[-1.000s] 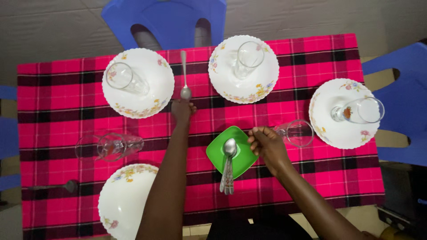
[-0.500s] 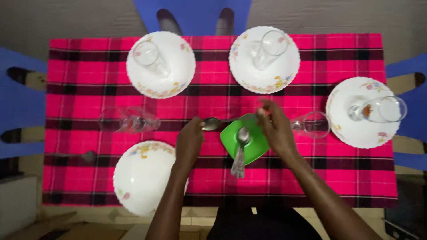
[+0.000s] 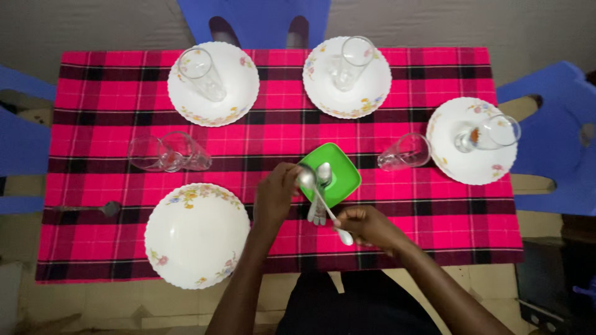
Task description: The person clears a dining table by stacking plates, collecting spoons into a green container, and moving glasses to a nearby counter. The person then folds the tablecloth and places it on the table.
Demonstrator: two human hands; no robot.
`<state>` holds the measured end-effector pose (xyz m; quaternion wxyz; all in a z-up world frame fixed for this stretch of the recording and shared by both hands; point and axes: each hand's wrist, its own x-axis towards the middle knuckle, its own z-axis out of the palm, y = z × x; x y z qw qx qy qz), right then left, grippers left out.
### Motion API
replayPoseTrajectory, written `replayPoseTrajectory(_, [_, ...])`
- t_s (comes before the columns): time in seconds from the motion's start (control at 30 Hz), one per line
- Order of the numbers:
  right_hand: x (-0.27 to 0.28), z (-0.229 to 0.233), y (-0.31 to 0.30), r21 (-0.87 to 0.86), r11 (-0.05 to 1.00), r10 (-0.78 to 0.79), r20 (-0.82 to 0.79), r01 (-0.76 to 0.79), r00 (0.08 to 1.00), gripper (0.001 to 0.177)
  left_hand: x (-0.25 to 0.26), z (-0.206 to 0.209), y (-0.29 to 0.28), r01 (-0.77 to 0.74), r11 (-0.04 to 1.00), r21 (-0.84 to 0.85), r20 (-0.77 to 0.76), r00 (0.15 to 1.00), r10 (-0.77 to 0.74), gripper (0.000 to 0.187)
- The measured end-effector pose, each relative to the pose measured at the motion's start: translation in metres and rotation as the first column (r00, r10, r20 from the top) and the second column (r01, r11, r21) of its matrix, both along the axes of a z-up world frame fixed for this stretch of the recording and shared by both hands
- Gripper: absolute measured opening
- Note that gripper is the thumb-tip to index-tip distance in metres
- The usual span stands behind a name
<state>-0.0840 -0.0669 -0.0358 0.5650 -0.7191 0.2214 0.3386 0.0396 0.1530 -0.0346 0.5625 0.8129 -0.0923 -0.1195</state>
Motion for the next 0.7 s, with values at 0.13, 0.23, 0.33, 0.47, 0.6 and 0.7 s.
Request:
replayPoseTrajectory(0.13, [-0.007,-0.014,-0.002,0.304,0.909,-0.294,-0.02,0.286,0.956,0.022,-0.034,-0.019,-0.017,0.016,0.998,-0.062,-0.292,0.956,-0.033,0.027])
replayPoseTrajectory(0.23, [-0.006,-0.037,-0.003,0.393,0.845,-0.359,-0.086,0.362,0.93,0.02,-0.065,-0.032,-0.019,0.087,0.985,-0.147,-0.406,0.903,-0.14,0.029])
replayPoseTrajectory(0.33, [0.0,-0.072,-0.002,0.479,0.789,-0.385,-0.104,0.385,0.917,0.022,-0.085,-0.04,-0.029,0.055,0.98,-0.189,-0.507,0.85,-0.146,0.028])
replayPoseTrajectory(0.47, [0.002,-0.113,0.004,0.506,0.797,-0.359,-0.042,0.329,0.932,0.023,-0.109,-0.056,-0.035,-0.08,0.977,-0.197,-0.477,0.878,-0.025,0.03])
replayPoseTrajectory(0.6, [0.003,-0.12,0.008,0.428,0.845,-0.335,-0.041,0.32,0.941,0.025,-0.112,-0.079,-0.036,-0.192,0.965,-0.178,-0.483,0.871,0.084,0.028])
replayPoseTrajectory(0.7, [-0.006,-0.12,0.0,0.424,0.844,-0.338,-0.055,0.328,0.94,0.024,-0.104,-0.097,-0.038,-0.191,0.981,0.041,-0.342,0.92,0.194,0.029])
